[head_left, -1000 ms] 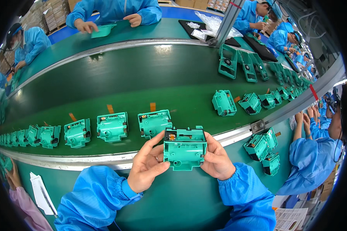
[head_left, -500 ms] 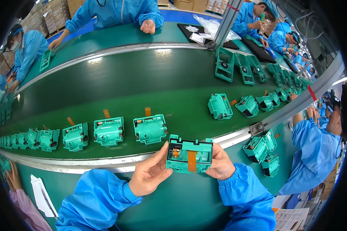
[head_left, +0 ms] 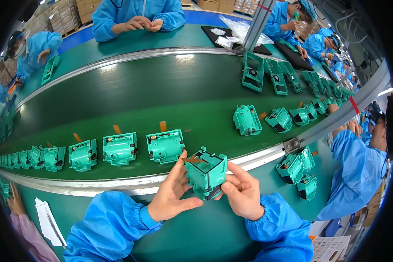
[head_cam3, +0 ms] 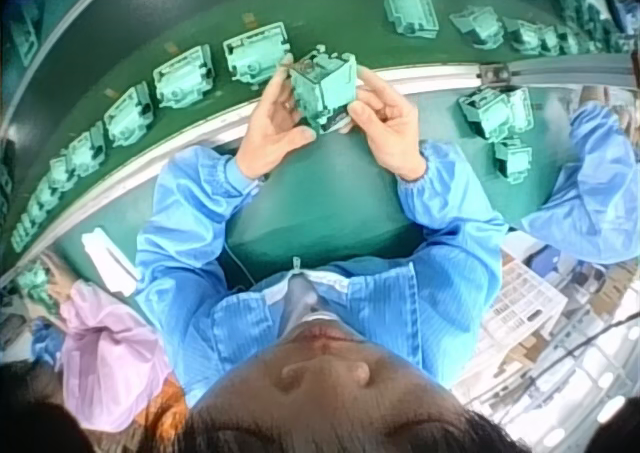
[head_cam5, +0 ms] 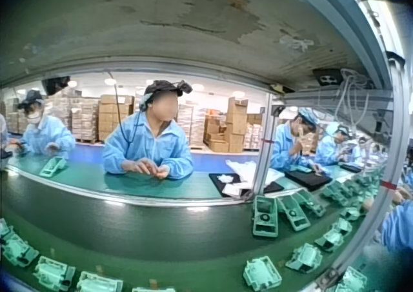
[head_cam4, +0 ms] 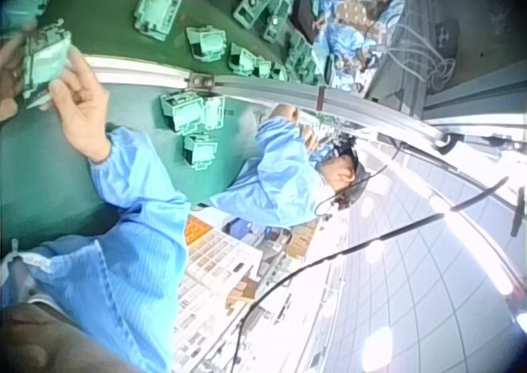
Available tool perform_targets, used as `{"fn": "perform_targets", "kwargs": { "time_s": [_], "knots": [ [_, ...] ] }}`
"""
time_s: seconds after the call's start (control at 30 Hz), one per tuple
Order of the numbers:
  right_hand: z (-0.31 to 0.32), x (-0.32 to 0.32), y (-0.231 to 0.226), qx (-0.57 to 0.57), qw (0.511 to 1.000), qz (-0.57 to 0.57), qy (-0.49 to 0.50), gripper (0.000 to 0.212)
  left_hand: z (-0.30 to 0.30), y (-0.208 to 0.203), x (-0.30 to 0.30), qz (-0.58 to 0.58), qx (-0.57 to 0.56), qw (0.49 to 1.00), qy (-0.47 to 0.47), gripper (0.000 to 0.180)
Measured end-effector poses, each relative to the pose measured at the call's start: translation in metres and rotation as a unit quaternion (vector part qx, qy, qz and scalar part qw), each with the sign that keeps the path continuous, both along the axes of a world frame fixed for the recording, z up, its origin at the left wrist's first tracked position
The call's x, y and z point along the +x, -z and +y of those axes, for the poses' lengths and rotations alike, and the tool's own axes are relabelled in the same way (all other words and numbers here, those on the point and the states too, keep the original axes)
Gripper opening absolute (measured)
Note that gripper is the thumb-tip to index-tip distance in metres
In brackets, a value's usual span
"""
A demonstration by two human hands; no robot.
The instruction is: The person assembles green plastic electronic housing components by hand on a conveyor belt, fitting internal circuitry into the housing.
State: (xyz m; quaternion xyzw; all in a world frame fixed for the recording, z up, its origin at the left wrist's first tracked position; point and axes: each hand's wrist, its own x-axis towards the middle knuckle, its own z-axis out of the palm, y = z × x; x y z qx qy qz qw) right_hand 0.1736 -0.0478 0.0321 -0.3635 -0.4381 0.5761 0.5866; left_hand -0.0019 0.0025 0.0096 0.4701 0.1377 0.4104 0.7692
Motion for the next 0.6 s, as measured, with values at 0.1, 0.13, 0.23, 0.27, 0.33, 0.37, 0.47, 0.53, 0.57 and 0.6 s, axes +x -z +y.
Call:
{"fn": "perform_targets", "kwargs": {
  "time_s": [0.1,0.13,0.23,0.27,0.33,0.37,0.47,0.53,0.57,0.6],
  "knots": [
    [-0.006,-0.007,-0.007,0.042,0.992,-0.117,-0.002,0.048,0.001,-0.001,-0.001,0.014,-0.003,1.000,0.011,0.096],
    [-0.006,-0.009,-0.008,0.070,0.981,-0.180,-0.008,0.048,0.000,-0.005,-0.001,0.044,-0.014,0.999,0.006,0.093],
    [-0.001,-0.007,-0.010,0.187,0.940,-0.282,0.042,0.050,0.002,-0.007,-0.008,0.009,-0.120,0.992,0.039,0.081],
    [0.001,-0.004,-0.008,0.279,0.893,-0.346,0.071,0.051,0.003,-0.006,-0.011,-0.057,-0.214,0.972,0.078,0.073],
    [0.000,-0.002,-0.001,0.292,0.888,-0.339,0.110,0.049,0.003,0.006,-0.013,-0.067,-0.207,0.972,0.085,0.062],
    [0.001,-0.003,0.000,0.282,0.898,-0.308,0.135,0.049,0.003,0.008,-0.014,-0.101,-0.262,0.954,0.110,0.068],
    [0.001,-0.001,0.002,0.256,0.912,-0.287,0.142,0.049,0.006,0.005,-0.015,-0.125,-0.304,0.933,0.148,0.077],
    [0.002,0.000,0.002,0.274,0.903,-0.307,0.125,0.049,0.006,0.008,-0.015,-0.181,-0.334,0.907,0.184,0.078],
    [0.003,0.000,0.001,0.274,0.903,-0.306,0.126,0.049,0.007,0.006,-0.016,-0.180,-0.334,0.907,0.184,0.078],
    [0.003,0.000,0.001,0.273,0.901,-0.310,0.129,0.049,0.007,0.004,-0.016,-0.173,-0.331,0.908,0.192,0.079]
  ]
}}
